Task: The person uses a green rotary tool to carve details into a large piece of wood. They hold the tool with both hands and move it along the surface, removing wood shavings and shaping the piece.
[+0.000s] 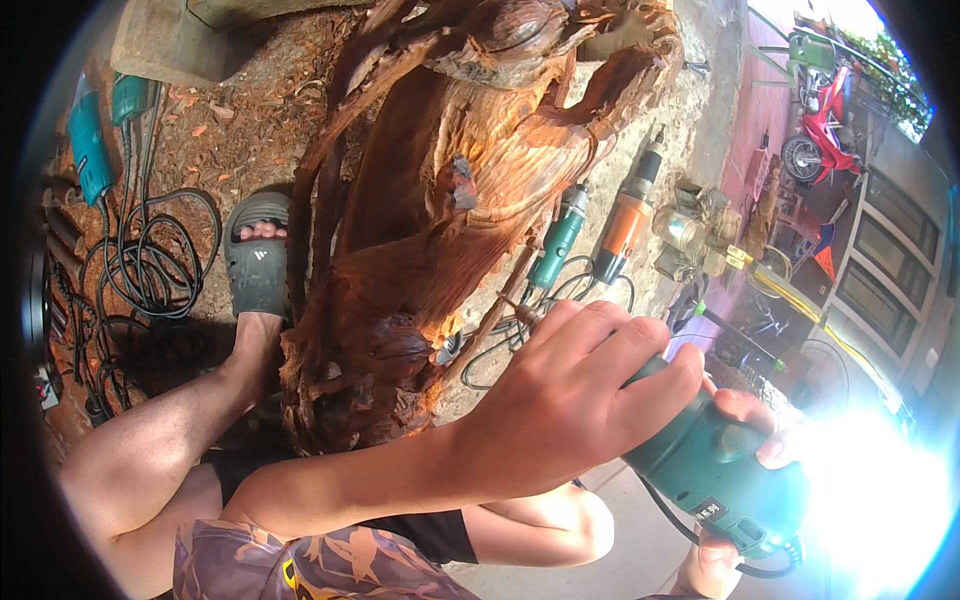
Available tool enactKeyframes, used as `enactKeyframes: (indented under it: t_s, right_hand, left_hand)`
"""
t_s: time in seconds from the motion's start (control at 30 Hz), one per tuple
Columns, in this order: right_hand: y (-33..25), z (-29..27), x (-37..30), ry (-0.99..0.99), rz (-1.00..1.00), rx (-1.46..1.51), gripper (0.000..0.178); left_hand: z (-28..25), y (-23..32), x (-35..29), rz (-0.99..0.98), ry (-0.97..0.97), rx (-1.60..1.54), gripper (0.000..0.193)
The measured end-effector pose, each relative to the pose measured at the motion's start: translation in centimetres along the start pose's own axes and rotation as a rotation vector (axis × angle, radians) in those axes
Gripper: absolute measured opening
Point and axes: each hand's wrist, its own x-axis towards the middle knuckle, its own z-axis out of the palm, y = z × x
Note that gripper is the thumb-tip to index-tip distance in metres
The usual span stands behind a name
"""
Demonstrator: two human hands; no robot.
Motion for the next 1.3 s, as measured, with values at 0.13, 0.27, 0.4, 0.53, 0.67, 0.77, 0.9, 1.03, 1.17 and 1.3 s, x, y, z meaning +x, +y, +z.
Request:
enactKeyframes:
  t_s: [0.13,0.27,0.4,0.53,0.67,0.77,0.9,1.03,1.17,1.3]
  right_hand:
    - [0.2,0.9,-0.3,-0.018,-0.057,-0.001,0.083]
    - [1.7,2.2,-1.2,-0.059,-0.166,-0.051,0.081]
    - [0.8,6.0,-5.7,-0.047,-0.276,-0.242,0.08]
    - [0.5,7.6,-8.4,-0.095,-0.288,-0.268,0.079]
    - [1.1,4.9,-7.2,-0.095,-0.146,-0.037,0.078]
    - [2.4,2.5,-4.2,-0.073,-0.103,0.094,0.082]
    - [1.9,2.1,-2.2,-0.033,-0.059,0.083,0.088]
    - [1.9,2.2,-1.9,0.04,0.017,0.098,0.089]
    - [2.2,1.6,-1.5,-0.004,0.021,0.158,0.09]
    - [2.3,0.6,-0.6,-0.037,0.01,0.161,0.091]
  left_hand:
    - [-0.1,-0.2,1.0,0.036,-0.012,-0.032,0.033]
    - [-0.7,-0.4,1.3,0.109,0.051,-0.059,0.032]
    - [-2.3,0.7,-0.2,0.228,0.009,-0.234,0.032]
    - [-3.9,0.7,-2.2,0.239,-0.132,-0.252,0.031]
    - [-3.3,1.3,-2.8,0.151,-0.195,-0.04,0.03]
    - [-1.0,0.7,-1.6,0.126,-0.187,-0.027,0.033]
    - [-0.4,0.6,-0.7,0.103,-0.267,0.05,0.029]
    - [-0.1,0.4,-0.7,0.076,-0.262,0.08,0.029]
    - [0.4,0.1,-0.4,0.075,-0.234,0.082,0.028]
    - [0.7,0.0,0.6,0.062,-0.213,0.07,0.028]
